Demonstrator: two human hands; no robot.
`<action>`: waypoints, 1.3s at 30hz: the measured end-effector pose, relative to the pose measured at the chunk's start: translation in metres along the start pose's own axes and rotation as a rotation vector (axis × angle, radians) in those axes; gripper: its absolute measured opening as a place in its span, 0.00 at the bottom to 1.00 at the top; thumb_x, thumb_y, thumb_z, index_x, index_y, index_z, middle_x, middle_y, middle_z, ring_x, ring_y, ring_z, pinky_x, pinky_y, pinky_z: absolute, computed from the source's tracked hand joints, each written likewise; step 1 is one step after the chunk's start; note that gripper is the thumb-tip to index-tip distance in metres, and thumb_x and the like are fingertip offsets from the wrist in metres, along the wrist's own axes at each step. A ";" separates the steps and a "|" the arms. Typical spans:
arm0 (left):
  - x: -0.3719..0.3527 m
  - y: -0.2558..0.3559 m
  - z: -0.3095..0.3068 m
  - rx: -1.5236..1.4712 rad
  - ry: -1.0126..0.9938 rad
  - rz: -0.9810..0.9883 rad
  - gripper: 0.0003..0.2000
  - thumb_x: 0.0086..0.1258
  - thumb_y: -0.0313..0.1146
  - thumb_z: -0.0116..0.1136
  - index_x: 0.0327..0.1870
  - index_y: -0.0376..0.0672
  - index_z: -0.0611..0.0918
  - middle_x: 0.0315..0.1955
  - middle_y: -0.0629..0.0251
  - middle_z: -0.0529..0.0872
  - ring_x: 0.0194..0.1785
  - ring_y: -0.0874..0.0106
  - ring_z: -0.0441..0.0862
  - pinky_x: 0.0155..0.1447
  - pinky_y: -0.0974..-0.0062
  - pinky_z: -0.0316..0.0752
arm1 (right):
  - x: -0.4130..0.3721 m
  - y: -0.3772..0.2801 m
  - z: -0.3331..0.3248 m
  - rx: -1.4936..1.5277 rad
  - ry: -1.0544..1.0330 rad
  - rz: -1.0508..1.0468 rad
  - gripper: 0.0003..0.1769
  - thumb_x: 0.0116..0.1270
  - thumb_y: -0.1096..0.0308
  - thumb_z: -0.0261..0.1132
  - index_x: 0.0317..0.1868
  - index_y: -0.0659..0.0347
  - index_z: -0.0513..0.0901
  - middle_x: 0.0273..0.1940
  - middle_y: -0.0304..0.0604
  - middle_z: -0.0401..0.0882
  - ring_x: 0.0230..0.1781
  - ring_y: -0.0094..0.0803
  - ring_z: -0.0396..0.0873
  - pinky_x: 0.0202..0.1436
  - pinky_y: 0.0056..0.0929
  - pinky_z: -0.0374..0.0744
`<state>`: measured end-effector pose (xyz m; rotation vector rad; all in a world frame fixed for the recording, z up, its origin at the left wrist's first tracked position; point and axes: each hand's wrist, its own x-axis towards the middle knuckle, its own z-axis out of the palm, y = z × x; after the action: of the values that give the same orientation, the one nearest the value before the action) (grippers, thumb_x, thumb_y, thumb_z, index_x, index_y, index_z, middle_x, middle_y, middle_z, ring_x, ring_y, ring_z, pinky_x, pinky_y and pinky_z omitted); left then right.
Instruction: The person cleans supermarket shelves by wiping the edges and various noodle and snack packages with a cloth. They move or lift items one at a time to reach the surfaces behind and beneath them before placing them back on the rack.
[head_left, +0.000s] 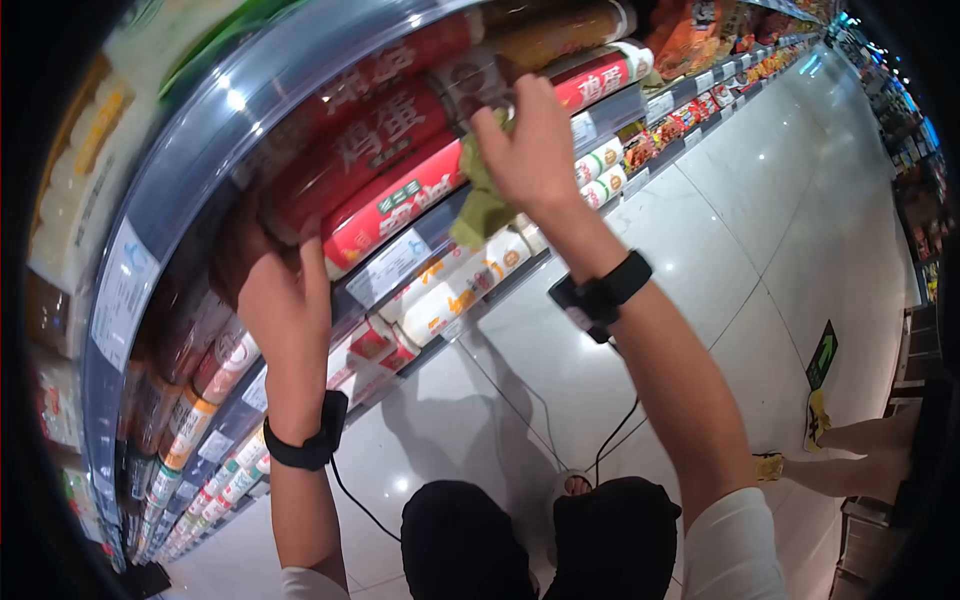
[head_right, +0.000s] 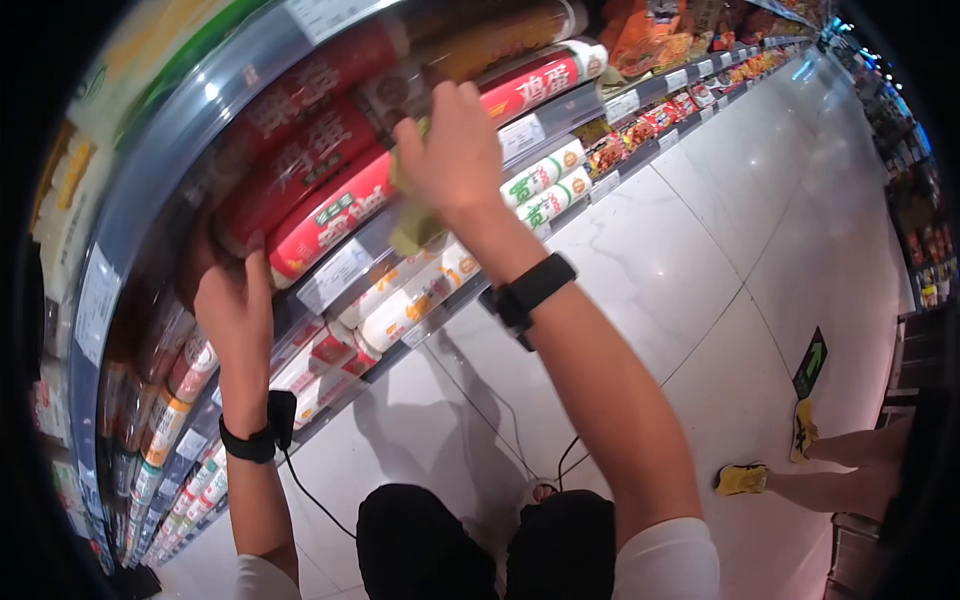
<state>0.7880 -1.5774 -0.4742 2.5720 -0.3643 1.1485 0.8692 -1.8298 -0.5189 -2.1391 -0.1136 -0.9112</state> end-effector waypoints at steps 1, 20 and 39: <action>-0.002 0.000 0.004 -0.010 0.009 0.011 0.26 0.69 0.36 0.69 0.67 0.41 0.78 0.58 0.48 0.82 0.64 0.47 0.76 0.70 0.52 0.67 | -0.002 0.001 0.003 0.038 0.008 0.040 0.24 0.65 0.65 0.69 0.59 0.67 0.79 0.43 0.57 0.79 0.47 0.56 0.79 0.52 0.47 0.77; 0.003 0.089 0.003 -0.147 -0.230 0.343 0.15 0.68 0.32 0.68 0.53 0.42 0.83 0.54 0.54 0.82 0.61 0.52 0.77 0.68 0.53 0.67 | -0.024 0.056 -0.123 0.158 -0.285 0.309 0.18 0.70 0.60 0.69 0.55 0.60 0.87 0.42 0.48 0.90 0.36 0.42 0.87 0.45 0.37 0.83; 0.129 0.187 0.159 0.247 -0.440 0.234 0.12 0.74 0.35 0.56 0.52 0.38 0.81 0.43 0.43 0.85 0.47 0.45 0.85 0.50 0.52 0.80 | 0.104 0.145 -0.121 -0.072 -0.199 -0.226 0.15 0.67 0.60 0.69 0.50 0.57 0.85 0.43 0.50 0.82 0.44 0.53 0.85 0.46 0.50 0.83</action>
<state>0.9149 -1.8229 -0.4467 3.0638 -0.6738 0.7180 0.9295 -2.0354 -0.4924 -2.3142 -0.4361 -0.8372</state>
